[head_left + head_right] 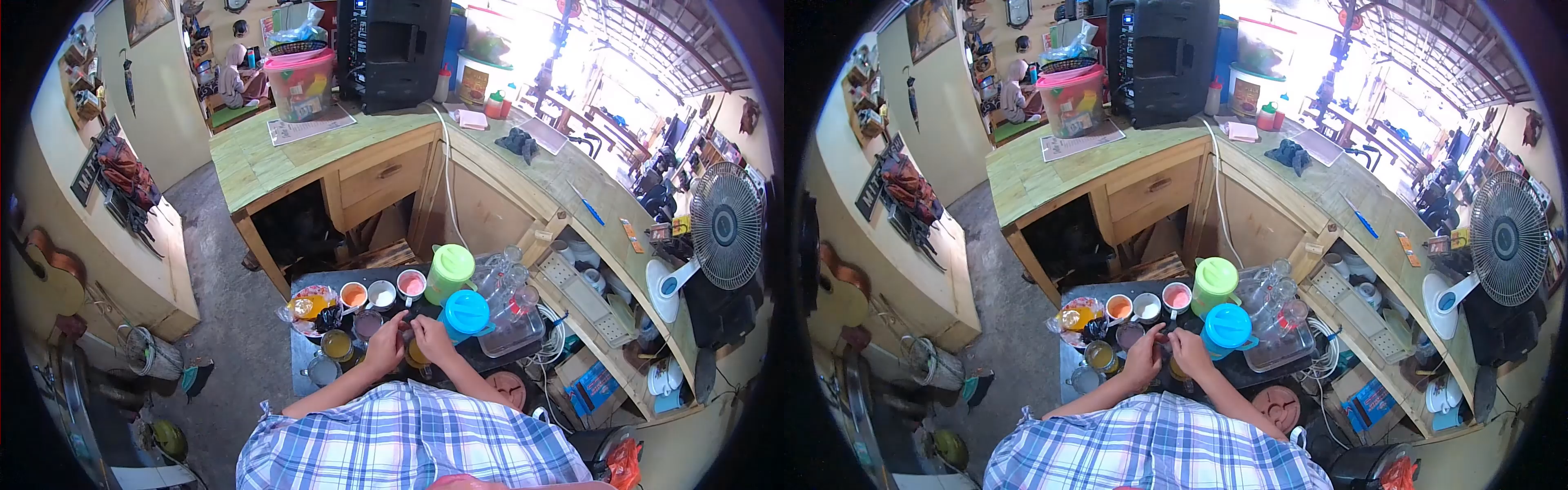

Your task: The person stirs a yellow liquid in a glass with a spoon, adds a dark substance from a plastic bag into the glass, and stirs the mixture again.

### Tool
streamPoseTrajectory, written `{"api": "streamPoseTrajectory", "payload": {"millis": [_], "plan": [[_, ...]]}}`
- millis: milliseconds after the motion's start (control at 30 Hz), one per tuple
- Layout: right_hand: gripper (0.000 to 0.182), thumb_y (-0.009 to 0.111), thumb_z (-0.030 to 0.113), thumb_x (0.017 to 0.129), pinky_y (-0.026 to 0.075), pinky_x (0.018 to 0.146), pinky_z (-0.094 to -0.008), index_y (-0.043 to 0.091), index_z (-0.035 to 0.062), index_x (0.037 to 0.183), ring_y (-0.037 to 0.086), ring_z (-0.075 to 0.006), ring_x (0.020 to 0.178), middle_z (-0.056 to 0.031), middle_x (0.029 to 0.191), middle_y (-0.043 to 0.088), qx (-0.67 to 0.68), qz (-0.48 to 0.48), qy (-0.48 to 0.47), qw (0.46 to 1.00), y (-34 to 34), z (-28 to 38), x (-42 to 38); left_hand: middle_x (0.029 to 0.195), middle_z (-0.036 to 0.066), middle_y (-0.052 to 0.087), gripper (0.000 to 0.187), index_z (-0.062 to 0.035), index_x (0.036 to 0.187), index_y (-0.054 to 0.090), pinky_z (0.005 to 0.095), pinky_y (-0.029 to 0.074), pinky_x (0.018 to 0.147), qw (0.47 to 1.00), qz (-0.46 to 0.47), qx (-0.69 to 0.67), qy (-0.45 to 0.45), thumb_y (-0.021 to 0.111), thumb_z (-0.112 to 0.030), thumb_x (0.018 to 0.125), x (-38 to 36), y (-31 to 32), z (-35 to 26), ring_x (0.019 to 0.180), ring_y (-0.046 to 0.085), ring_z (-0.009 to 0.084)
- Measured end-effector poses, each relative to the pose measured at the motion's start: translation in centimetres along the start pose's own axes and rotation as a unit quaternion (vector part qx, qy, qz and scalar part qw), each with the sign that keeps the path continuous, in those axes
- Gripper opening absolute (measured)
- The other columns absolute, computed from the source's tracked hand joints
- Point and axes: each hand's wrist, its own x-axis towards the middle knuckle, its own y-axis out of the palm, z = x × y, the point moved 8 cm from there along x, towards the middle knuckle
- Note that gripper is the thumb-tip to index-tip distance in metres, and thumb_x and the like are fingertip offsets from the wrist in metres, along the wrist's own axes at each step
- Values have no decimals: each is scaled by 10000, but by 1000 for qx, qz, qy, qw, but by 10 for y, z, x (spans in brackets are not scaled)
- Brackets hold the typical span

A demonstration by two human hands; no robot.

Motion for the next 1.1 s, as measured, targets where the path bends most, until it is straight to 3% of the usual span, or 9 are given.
{"api": "streamPoseTrajectory", "payload": {"millis": [267, 333, 467, 533, 633, 767, 867, 967, 1100], "plan": [[324, 488, 232, 941, 423, 594, -447, 536, -17, 740, 570, -382, 652, -198, 674, 565, 88, 12, 78, 993, -10, -9, -7, 945, 155, 629, 543, -47, 1289, 449, 394, 497, 743, 1000, -6, -19, 22, 522, 59, 761, 0, -4, -9, 855, 621, 324], [402, 440, 275, 988, 439, 489, -281, 531, -4, 714, 559, -124, 524, -61, 604, 548, 43, -67, 31, 996, -23, -14, -8, 942, 154, 629, 542, -46, 1285, 454, 390, 498, 742, 1000, -4, -26, 15, 519, 63, 758, -1, 0, -7, 851, 623, 321], [420, 448, 281, 984, 469, 514, -310, 511, -21, 698, 595, -194, 571, -108, 630, 562, 155, -67, 112, 979, -27, -26, -27, 930, 147, 627, 539, -42, 1275, 464, 381, 500, 732, 999, -16, -43, 13, 509, 74, 750, -2, 6, 1, 829, 626, 311], [448, 416, 298, 999, 478, 499, -259, 492, -12, 684, 579, -121, 575, -64, 645, 554, 220, -55, 92, 970, -23, -30, -39, 927, 145, 626, 541, -43, 1276, 464, 379, 501, 728, 999, -21, -47, 11, 503, 77, 750, -2, 6, -2, 823, 627, 309], [448, 407, 328, 1003, 496, 543, -255, 498, -8, 721, 580, -123, 620, -75, 717, 572, 310, -12, 136, 941, -19, -53, -58, 924, 132, 621, 540, -44, 1278, 463, 347, 493, 697, 998, -36, -52, 7, 490, 85, 755, -1, 8, -1, 764, 616, 280], [433, 391, 313, 1009, 522, 610, -271, 511, -15, 752, 586, -139, 625, -83, 737, 572, 285, -66, 111, 950, -39, -63, -67, 926, 126, 616, 517, -39, 1273, 460, 317, 480, 704, 997, -41, -61, -33, 475, 91, 772, 3, 12, -1, 775, 611, 245], [440, 386, 317, 1010, 530, 621, -282, 513, -6, 739, 595, -146, 630, -84, 745, 579, 355, -31, 151, 922, -35, -80, -82, 921, 124, 611, 526, -30, 1270, 457, 302, 476, 717, 993, -37, -91, -73, 464, 111, 763, 7, 18, -3, 796, 610, 218], [453, 383, 339, 1008, 530, 598, -281, 507, 9, 723, 596, -149, 630, -87, 745, 581, 367, -34, 186, 911, -48, -92, -101, 921, 116, 606, 502, -16, 1249, 467, 284, 474, 732, 987, -96, -121, -50, 453, 123, 767, 4, 14, -7, 822, 608, 182], [450, 383, 361, 1005, 513, 586, -274, 471, 30, 712, 597, -151, 655, -84, 741, 588, 390, -48, 240, 888, -69, -115, -121, 910, 93, 612, 370, 0, 1177, 507, 266, 477, 745, 974, -147, -141, -102, 464, 89, 821, -17, 8, -6, 842, 610, 154]]}}
